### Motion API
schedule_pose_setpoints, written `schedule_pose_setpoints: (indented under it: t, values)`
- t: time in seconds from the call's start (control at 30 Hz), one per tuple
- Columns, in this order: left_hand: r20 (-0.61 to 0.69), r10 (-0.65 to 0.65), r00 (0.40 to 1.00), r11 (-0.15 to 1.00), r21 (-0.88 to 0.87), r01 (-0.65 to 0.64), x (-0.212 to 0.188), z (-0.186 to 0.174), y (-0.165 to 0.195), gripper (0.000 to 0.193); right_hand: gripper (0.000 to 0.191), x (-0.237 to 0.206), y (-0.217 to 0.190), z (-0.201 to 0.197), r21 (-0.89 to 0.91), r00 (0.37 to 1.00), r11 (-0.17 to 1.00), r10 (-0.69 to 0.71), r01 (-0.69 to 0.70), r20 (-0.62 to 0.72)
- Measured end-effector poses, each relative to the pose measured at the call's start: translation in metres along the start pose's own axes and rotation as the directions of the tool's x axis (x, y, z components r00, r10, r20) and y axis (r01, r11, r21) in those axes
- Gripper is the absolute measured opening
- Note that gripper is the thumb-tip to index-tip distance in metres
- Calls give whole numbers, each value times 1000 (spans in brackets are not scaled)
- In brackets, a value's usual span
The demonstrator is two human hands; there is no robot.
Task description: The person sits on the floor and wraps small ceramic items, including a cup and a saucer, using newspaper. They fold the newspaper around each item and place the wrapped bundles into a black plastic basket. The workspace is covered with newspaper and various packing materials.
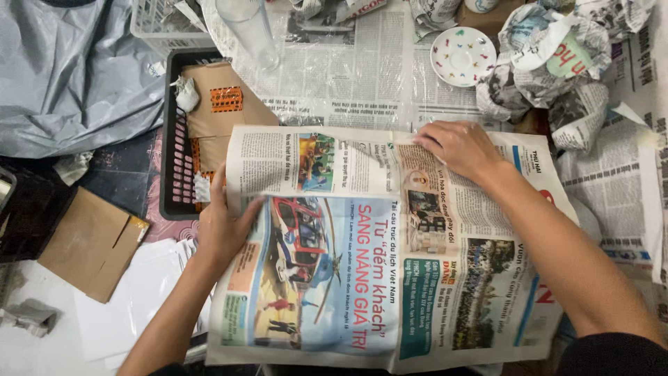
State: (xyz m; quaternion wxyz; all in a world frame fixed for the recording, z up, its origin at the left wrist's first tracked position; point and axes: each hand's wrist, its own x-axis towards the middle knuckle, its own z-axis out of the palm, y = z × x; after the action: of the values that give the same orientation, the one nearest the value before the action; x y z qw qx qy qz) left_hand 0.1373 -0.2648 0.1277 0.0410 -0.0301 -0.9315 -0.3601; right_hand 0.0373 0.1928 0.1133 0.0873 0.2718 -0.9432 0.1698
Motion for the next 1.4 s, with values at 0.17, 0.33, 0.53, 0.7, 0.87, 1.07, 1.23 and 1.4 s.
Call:
schedule_pose_setpoints:
  t: [0.17,0.33,0.53,0.7,0.87,1.07,1.23,1.4]
  values:
    - [58,126,990,939,316,-138,1,-14,53,116,19,0,17,9,-172,988,975,-151,143,-30]
    - [513,426,745,823,123,-555,1,41,79,94,11,3,30,24,-312,995,946,-66,86,75]
    - [723,209,658,724,338,-601,36,90,79,99,25,25,42,51,-312,978,934,203,-176,55]
    - [613,204,763,721,433,-540,91,181,92,77,23,27,35,68,-189,965,946,249,-261,-85]
    - [340,523,782,695,360,-622,117,238,97,66,23,30,34,61,-14,870,877,479,-481,114]
    - [262,413,872,795,363,-485,123,257,101,57,20,41,31,68,17,962,963,271,-270,-18]
    - [215,440,872,798,354,-489,124,256,99,62,16,51,29,81,81,937,934,348,-349,30]
    - [207,445,871,807,329,-491,129,252,100,61,15,57,32,82,124,903,896,415,-427,112]
